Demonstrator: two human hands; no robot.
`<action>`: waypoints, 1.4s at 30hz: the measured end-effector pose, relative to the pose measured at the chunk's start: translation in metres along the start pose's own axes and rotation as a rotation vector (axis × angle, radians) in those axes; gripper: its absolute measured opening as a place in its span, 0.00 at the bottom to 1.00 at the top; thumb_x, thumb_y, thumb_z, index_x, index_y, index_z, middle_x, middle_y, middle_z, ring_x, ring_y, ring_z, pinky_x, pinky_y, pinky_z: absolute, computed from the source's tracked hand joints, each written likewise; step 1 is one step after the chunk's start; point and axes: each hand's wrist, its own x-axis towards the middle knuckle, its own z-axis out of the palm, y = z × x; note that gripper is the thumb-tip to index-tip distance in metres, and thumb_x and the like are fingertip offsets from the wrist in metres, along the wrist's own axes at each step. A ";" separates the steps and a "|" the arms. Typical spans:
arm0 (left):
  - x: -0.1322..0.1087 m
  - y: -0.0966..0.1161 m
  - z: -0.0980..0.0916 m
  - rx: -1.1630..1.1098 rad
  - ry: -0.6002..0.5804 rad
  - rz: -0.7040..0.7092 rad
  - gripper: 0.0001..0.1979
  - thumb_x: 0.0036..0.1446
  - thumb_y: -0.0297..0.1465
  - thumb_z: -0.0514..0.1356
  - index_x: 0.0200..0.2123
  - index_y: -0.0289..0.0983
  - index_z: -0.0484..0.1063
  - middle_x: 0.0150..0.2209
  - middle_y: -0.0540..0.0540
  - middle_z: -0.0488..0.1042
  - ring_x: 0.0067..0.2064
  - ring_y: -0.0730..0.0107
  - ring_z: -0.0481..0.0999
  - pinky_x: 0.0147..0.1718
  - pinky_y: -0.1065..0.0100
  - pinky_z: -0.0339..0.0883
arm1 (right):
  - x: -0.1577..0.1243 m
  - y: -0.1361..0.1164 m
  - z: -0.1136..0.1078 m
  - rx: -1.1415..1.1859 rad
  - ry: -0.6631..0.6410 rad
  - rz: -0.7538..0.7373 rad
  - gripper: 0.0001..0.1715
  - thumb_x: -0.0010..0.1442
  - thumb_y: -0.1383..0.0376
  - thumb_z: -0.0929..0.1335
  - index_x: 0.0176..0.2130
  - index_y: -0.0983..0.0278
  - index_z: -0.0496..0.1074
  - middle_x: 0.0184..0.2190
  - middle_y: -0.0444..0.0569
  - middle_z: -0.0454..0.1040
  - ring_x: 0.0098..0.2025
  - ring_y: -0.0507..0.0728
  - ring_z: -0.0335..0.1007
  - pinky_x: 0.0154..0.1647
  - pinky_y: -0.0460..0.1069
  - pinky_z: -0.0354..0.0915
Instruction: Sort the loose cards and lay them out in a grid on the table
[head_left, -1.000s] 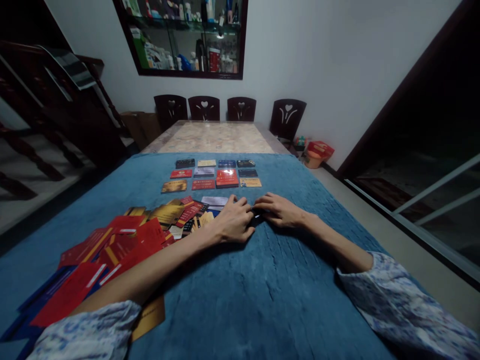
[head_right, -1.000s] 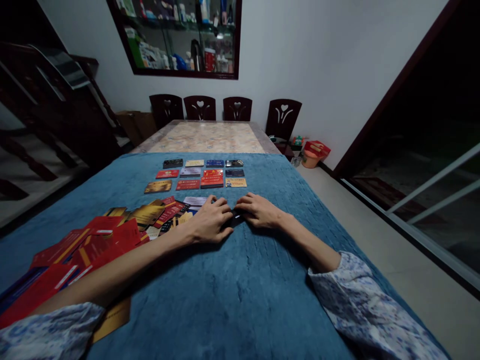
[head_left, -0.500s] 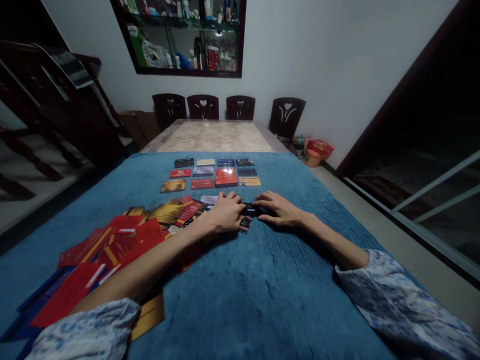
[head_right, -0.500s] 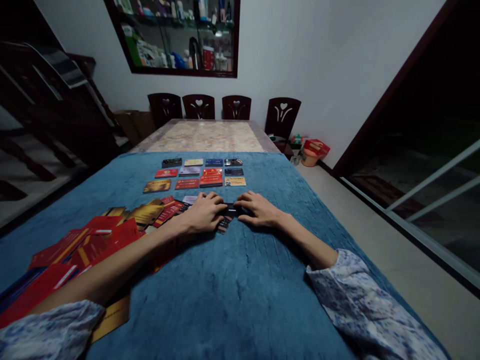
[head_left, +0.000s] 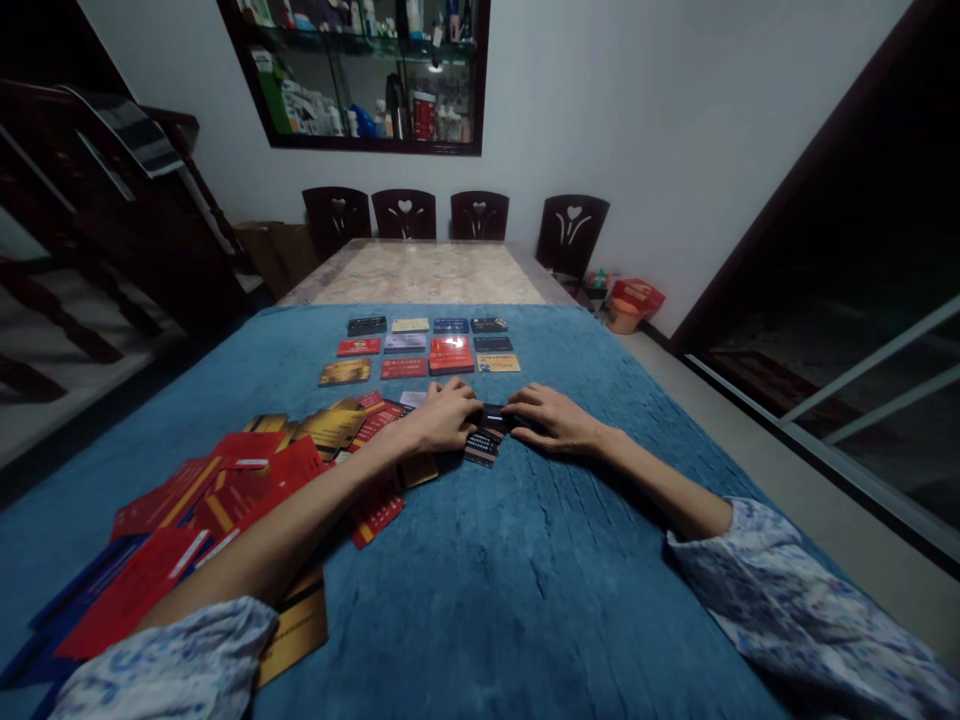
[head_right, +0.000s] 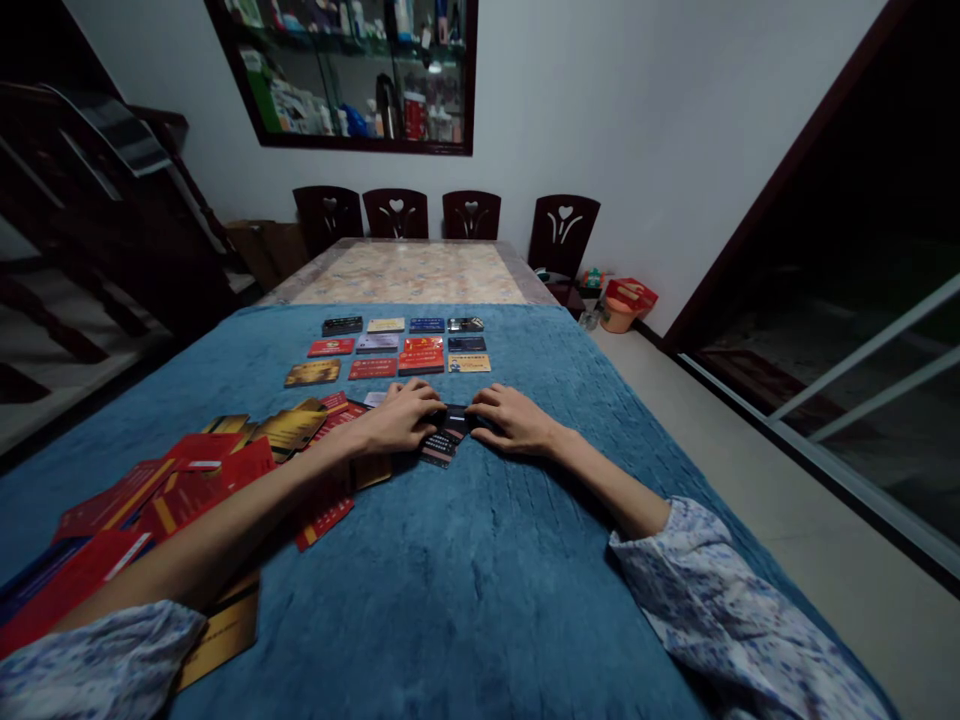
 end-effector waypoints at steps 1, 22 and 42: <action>0.000 -0.001 0.001 -0.005 0.005 0.010 0.13 0.59 0.28 0.58 0.46 0.36 0.77 0.51 0.39 0.76 0.57 0.51 0.66 0.50 0.51 0.60 | 0.000 0.000 0.001 -0.018 0.012 -0.016 0.21 0.70 0.57 0.63 0.54 0.64 0.75 0.46 0.59 0.76 0.45 0.62 0.69 0.47 0.60 0.71; 0.009 -0.016 0.007 -0.126 0.188 -0.044 0.17 0.60 0.22 0.54 0.47 0.37 0.79 0.44 0.41 0.79 0.51 0.57 0.72 0.50 0.55 0.66 | 0.001 -0.003 0.012 -0.038 0.379 0.144 0.16 0.72 0.64 0.61 0.43 0.63 0.77 0.32 0.52 0.79 0.34 0.56 0.74 0.36 0.51 0.72; 0.007 -0.013 0.019 -0.150 0.338 -0.077 0.28 0.54 0.19 0.54 0.59 0.38 0.68 0.41 0.42 0.76 0.44 0.59 0.75 0.49 0.57 0.71 | -0.002 0.002 0.019 0.026 0.395 0.268 0.16 0.69 0.65 0.62 0.52 0.62 0.74 0.36 0.52 0.79 0.35 0.57 0.75 0.40 0.51 0.71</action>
